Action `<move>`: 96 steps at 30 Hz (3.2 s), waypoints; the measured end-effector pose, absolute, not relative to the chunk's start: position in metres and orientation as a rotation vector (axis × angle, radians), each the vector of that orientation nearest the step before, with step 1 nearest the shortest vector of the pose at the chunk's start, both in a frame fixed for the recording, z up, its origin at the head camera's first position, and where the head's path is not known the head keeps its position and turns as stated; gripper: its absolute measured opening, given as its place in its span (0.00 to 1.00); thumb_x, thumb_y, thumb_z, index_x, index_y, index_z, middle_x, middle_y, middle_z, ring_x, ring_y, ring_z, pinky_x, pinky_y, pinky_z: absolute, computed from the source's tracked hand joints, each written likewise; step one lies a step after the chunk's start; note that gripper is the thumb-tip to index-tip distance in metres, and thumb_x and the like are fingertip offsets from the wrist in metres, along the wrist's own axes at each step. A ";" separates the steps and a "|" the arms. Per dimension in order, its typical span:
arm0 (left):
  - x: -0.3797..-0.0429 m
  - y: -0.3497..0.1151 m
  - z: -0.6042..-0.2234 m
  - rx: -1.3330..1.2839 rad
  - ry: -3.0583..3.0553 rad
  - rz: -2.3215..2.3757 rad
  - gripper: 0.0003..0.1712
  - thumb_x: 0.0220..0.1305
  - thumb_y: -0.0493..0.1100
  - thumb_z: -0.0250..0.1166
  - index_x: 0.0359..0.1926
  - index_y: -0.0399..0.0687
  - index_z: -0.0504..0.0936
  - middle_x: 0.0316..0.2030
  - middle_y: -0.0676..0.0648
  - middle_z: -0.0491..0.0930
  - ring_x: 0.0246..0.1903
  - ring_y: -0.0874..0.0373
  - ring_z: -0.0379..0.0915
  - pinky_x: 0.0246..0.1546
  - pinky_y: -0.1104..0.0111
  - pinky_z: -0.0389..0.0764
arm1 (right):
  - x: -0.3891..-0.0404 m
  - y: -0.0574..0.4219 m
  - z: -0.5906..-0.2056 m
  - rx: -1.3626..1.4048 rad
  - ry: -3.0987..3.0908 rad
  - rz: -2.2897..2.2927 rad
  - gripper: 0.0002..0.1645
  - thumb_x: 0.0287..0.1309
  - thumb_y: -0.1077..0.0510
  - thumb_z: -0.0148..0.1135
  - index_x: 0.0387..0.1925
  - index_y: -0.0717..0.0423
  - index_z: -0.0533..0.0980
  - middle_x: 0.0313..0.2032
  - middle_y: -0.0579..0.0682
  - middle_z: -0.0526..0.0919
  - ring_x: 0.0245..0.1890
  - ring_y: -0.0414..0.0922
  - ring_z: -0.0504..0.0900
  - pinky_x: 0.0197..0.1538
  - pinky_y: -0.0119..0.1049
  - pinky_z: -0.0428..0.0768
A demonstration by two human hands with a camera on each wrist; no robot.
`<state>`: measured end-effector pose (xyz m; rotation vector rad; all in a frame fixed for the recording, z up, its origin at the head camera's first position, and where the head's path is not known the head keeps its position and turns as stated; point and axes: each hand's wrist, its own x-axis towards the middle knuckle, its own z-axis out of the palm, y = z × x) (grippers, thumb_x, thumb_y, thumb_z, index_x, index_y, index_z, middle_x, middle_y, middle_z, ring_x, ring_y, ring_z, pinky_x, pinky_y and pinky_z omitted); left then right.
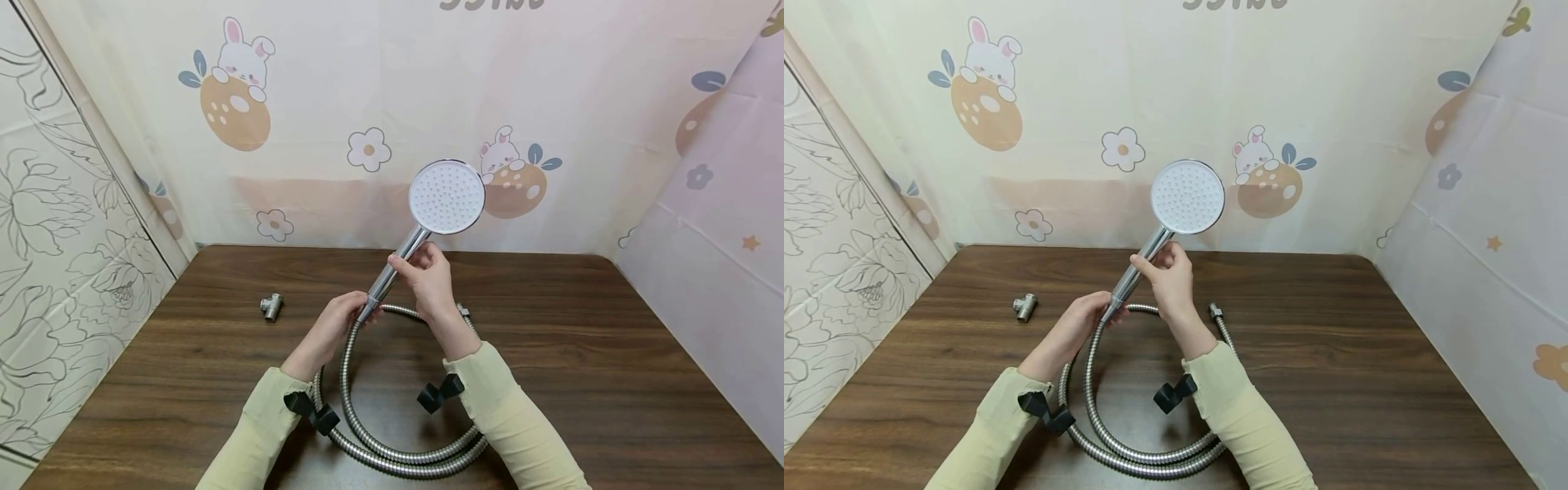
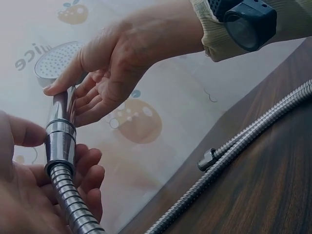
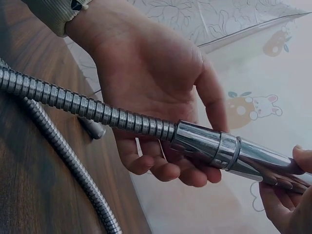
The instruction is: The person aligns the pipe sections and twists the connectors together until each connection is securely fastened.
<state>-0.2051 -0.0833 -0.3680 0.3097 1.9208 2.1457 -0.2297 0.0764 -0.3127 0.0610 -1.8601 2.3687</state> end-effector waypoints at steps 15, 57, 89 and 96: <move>-0.205 -0.082 -0.369 0.198 2.090 2.123 0.16 0.58 0.39 0.60 0.46 0.39 0.71 0.33 0.52 0.74 0.36 0.60 0.69 0.39 0.68 0.69 | -0.231 0.076 -0.315 0.047 -1.858 2.369 0.17 0.48 0.71 0.63 0.40 0.60 0.68 0.26 0.44 0.79 0.30 0.38 0.80 0.33 0.31 0.78; -0.204 -0.082 -0.371 0.195 2.091 2.132 0.13 0.59 0.39 0.58 0.45 0.39 0.72 0.32 0.52 0.73 0.33 0.61 0.70 0.38 0.68 0.69 | -0.228 0.078 -0.320 0.041 -1.841 2.390 0.16 0.49 0.71 0.62 0.39 0.61 0.68 0.26 0.44 0.79 0.31 0.38 0.80 0.36 0.33 0.78; -0.203 -0.080 -0.373 0.180 2.036 2.131 0.12 0.61 0.43 0.57 0.44 0.42 0.71 0.31 0.53 0.74 0.33 0.62 0.70 0.37 0.70 0.68 | -0.229 0.081 -0.320 0.031 -1.870 2.372 0.17 0.49 0.69 0.64 0.40 0.60 0.68 0.27 0.44 0.79 0.30 0.39 0.80 0.36 0.35 0.78; -0.203 -0.081 -0.372 0.201 1.964 2.130 0.19 0.68 0.47 0.45 0.42 0.37 0.76 0.32 0.53 0.80 0.32 0.60 0.71 0.37 0.68 0.69 | -0.231 0.081 -0.316 0.042 -1.858 2.388 0.17 0.49 0.70 0.63 0.40 0.61 0.68 0.26 0.44 0.79 0.29 0.38 0.79 0.34 0.31 0.78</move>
